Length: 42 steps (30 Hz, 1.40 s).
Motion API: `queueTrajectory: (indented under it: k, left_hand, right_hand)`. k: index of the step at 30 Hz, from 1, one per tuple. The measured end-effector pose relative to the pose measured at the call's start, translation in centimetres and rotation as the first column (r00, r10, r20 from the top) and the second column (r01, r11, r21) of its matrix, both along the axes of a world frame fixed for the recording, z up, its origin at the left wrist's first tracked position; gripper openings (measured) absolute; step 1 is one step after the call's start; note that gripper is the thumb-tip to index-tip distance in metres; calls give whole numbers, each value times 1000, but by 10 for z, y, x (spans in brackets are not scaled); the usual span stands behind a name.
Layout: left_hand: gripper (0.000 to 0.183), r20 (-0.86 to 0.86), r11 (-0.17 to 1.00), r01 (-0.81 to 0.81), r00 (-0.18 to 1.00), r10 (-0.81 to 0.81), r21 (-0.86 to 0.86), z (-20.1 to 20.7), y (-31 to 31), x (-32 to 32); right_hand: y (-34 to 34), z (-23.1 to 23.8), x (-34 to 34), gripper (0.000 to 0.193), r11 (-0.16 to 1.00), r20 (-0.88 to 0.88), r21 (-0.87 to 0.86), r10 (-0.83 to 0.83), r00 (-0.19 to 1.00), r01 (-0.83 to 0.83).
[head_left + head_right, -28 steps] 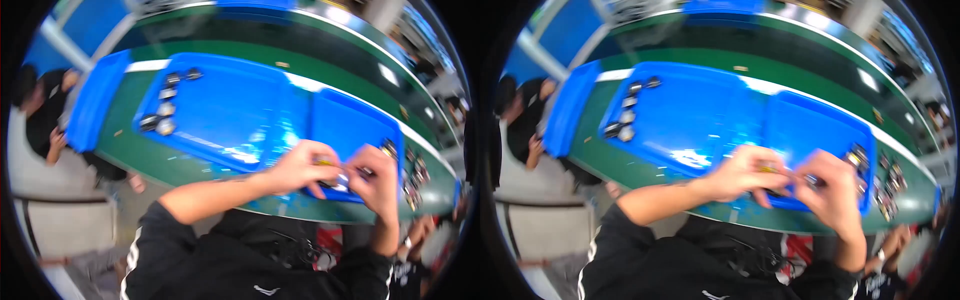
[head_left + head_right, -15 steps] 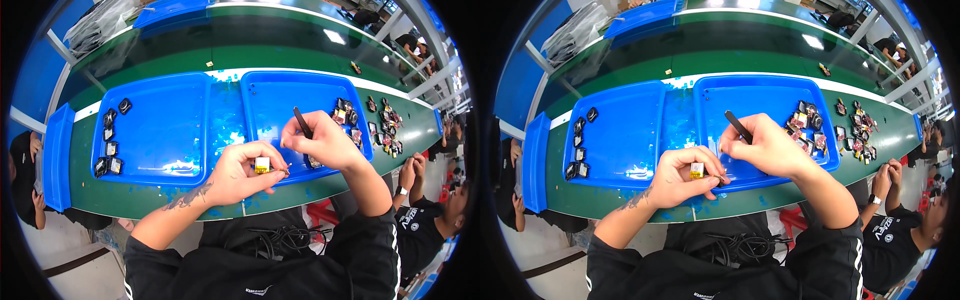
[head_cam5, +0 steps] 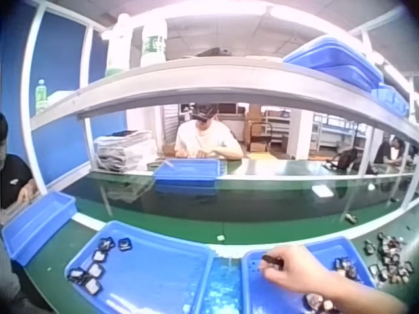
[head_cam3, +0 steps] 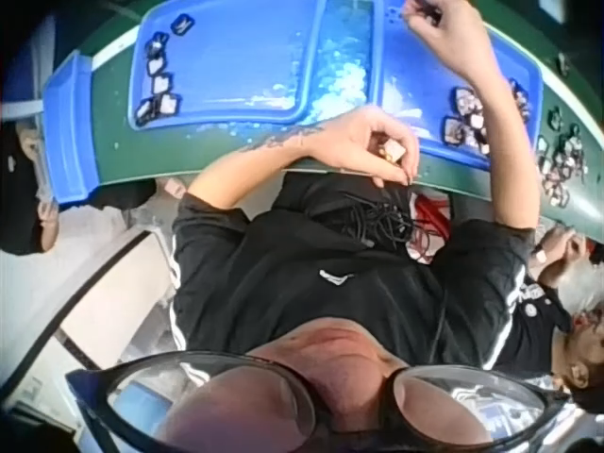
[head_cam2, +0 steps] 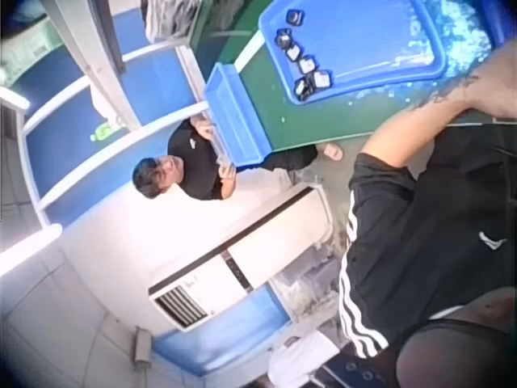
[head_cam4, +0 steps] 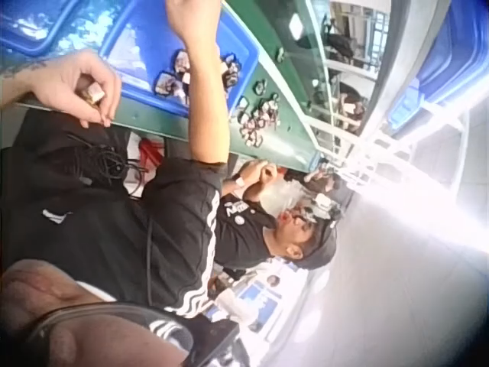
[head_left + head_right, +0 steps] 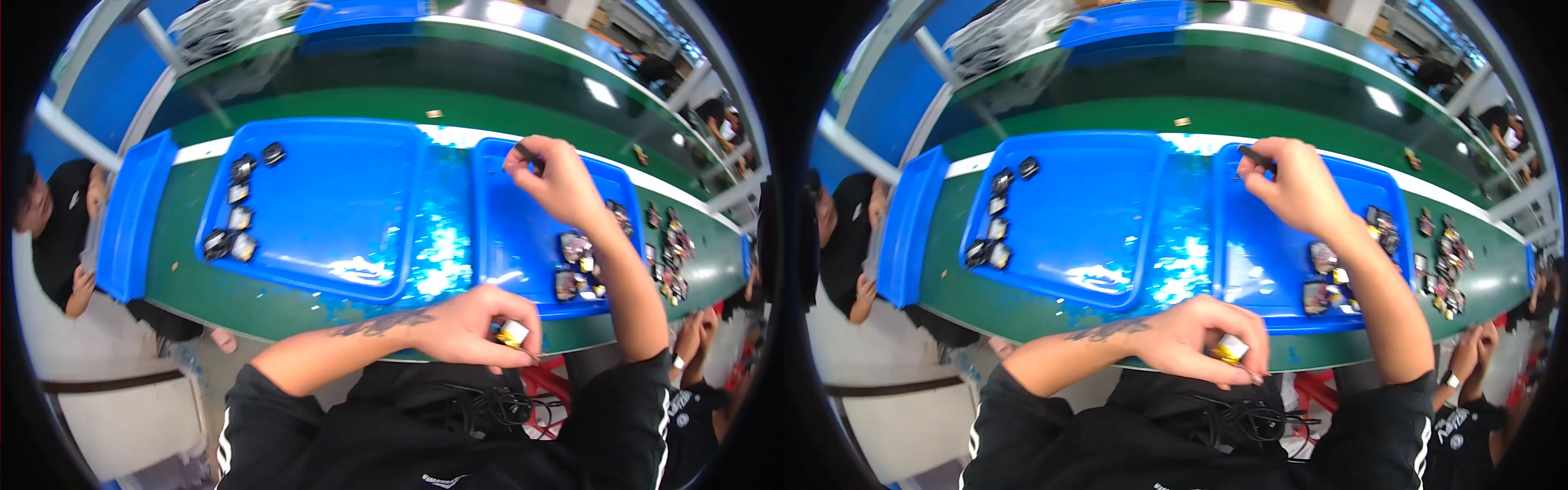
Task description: Assemble small electronic components, specifically a battery and circuit board unit into a casing, using tweezers.
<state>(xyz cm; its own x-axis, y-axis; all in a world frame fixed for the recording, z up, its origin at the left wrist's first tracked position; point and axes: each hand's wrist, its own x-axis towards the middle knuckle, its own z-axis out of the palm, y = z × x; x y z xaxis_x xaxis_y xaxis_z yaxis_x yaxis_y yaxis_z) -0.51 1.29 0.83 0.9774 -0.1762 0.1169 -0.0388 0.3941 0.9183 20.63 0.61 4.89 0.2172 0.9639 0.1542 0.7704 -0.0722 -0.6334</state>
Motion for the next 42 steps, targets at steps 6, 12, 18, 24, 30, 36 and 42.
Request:
queueTrajectory:
  k: [6, 12, 18, 24, 30, 36, 42]
  left_hand:
    - [7, -77, 997, 82, 994, -82, -4, -4, -6, 4]
    - [11, -66, 993, 48, 996, -55, -112, -2, -7, 0]
    - [7, -125, 983, 106, 984, -125, -148, -5, -8, -4]
    - [7, -88, 970, 157, 981, -175, -183, -7, -7, 1]
    - [10, -96, 995, 12, 995, -21, -96, -2, -9, -5]
    - [15, 81, 972, 29, 997, -10, -234, -22, -35, 10]
    - [13, -23, 987, 7, 1000, -11, -161, -11, -19, 1]
  right_hand:
    - [74, -3, -53, 19, 944, -92, 85, 325, 941, -318]
    - [84, 13, -48, 19, 975, -224, 42, 221, 949, -217]
    - [40, 10, 15, 16, 996, 49, -92, 25, 999, -20]
    - [32, -23, 18, 15, 997, 167, -82, 11, 986, 3]
    - [46, -39, 3, 19, 996, 416, -92, 29, 909, 11]
    - [22, -47, 21, 8, 1000, 319, 13, -27, 947, 24]
    - [48, -7, -13, 12, 987, 148, 132, 68, 987, -88]
